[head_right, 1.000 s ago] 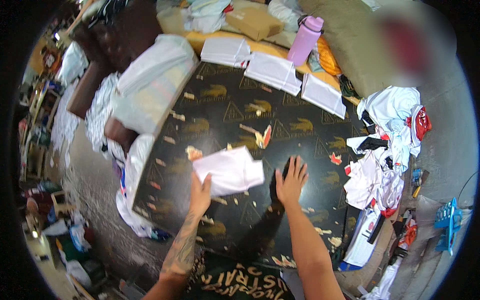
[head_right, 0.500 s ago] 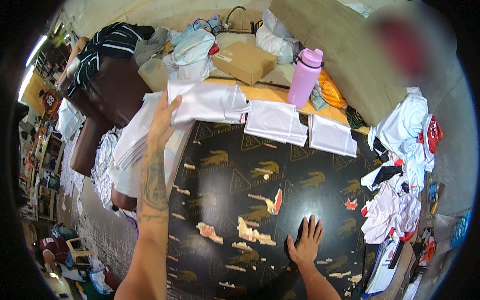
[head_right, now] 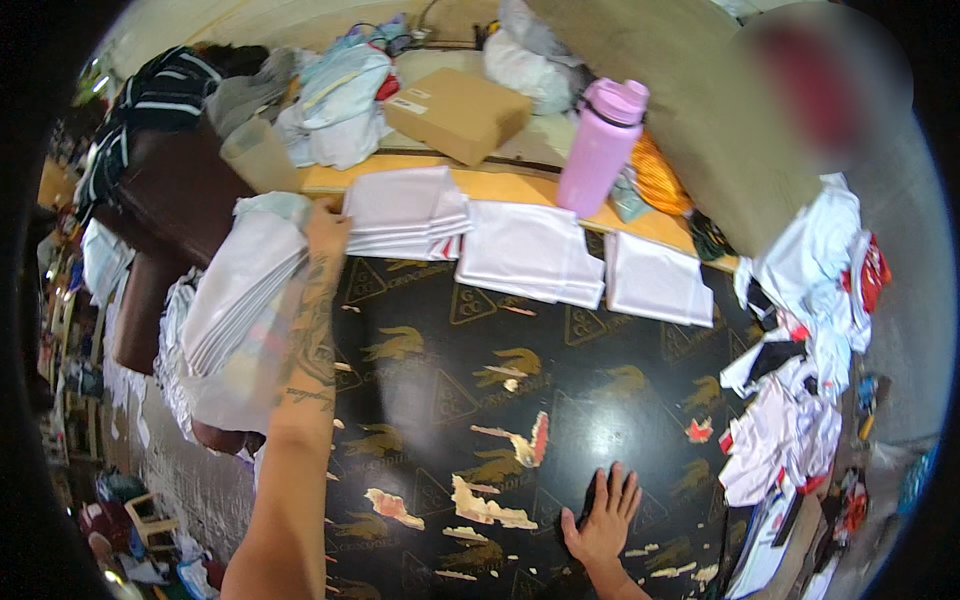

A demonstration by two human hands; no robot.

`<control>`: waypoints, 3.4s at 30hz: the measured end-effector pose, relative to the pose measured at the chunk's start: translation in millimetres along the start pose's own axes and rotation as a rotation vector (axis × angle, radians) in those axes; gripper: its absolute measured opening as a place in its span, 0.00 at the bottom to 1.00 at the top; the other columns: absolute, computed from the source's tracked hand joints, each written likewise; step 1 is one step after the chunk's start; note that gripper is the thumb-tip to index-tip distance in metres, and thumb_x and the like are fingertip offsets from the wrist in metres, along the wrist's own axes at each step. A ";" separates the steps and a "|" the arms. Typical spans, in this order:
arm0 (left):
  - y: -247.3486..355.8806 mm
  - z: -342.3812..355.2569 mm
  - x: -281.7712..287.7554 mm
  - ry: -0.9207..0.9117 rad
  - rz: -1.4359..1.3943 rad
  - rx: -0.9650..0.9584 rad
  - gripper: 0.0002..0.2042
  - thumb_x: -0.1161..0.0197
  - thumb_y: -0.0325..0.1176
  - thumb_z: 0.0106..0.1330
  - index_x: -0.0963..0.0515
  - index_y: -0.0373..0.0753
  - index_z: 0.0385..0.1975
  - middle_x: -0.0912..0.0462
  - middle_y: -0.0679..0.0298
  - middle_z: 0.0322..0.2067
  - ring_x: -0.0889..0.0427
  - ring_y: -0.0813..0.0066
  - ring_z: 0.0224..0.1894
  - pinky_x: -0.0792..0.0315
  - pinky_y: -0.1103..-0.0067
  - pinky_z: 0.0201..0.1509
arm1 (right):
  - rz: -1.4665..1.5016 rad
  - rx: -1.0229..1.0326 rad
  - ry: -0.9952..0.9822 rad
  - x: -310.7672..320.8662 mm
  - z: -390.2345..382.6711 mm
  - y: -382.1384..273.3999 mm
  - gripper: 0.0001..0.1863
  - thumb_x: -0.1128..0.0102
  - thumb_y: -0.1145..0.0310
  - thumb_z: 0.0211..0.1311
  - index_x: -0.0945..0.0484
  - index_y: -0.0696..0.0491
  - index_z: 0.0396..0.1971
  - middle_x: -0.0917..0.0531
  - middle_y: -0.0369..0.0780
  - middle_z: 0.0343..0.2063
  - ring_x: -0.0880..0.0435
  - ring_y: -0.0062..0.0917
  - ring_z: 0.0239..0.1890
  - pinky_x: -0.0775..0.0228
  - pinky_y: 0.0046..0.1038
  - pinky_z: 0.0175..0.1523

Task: The person cuts a red and white fabric on a table using scissors, folds it, and stacks the cut pieces. The person repeats the process with additional fabric pieces, folding and stacking them on the table.

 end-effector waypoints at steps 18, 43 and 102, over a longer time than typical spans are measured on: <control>133.6 -611.6 254.2 -0.101 0.159 -0.180 0.21 0.36 0.33 0.75 0.27 0.30 0.63 0.33 0.43 0.71 0.31 0.43 0.72 0.38 0.55 0.77 | 0.311 -0.816 0.906 139.0 16.8 381.9 0.26 0.22 0.54 0.63 0.19 0.57 0.51 0.17 0.50 0.51 0.16 0.48 0.54 0.24 0.45 0.57; 553.9 -625.3 134.8 -0.810 -0.598 -0.604 0.23 0.31 0.25 0.67 0.21 0.37 0.63 0.11 0.53 0.45 0.12 0.64 0.53 0.24 0.69 0.63 | 0.330 0.817 0.734 554.9 -219.4 147.1 0.11 0.33 0.66 0.73 0.12 0.59 0.42 0.13 0.36 0.31 0.18 0.17 0.34 0.23 0.26 0.43; 12.4 -519.7 284.3 -0.672 0.087 -0.346 0.08 0.26 0.32 0.63 0.20 0.39 0.34 0.20 0.58 0.37 0.20 0.53 0.47 0.27 0.61 0.57 | 0.143 0.360 -0.037 13.4 -94.2 16.6 0.15 0.22 0.72 0.54 0.17 0.52 0.41 0.17 0.42 0.46 0.21 0.44 0.53 0.28 0.44 0.59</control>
Point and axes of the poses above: each hand's wrist, its own z-axis towards the middle knuckle, its own x-axis out of the back of the hand, y = z × x, the point moved 6 cm from there along z, towards the middle knuckle
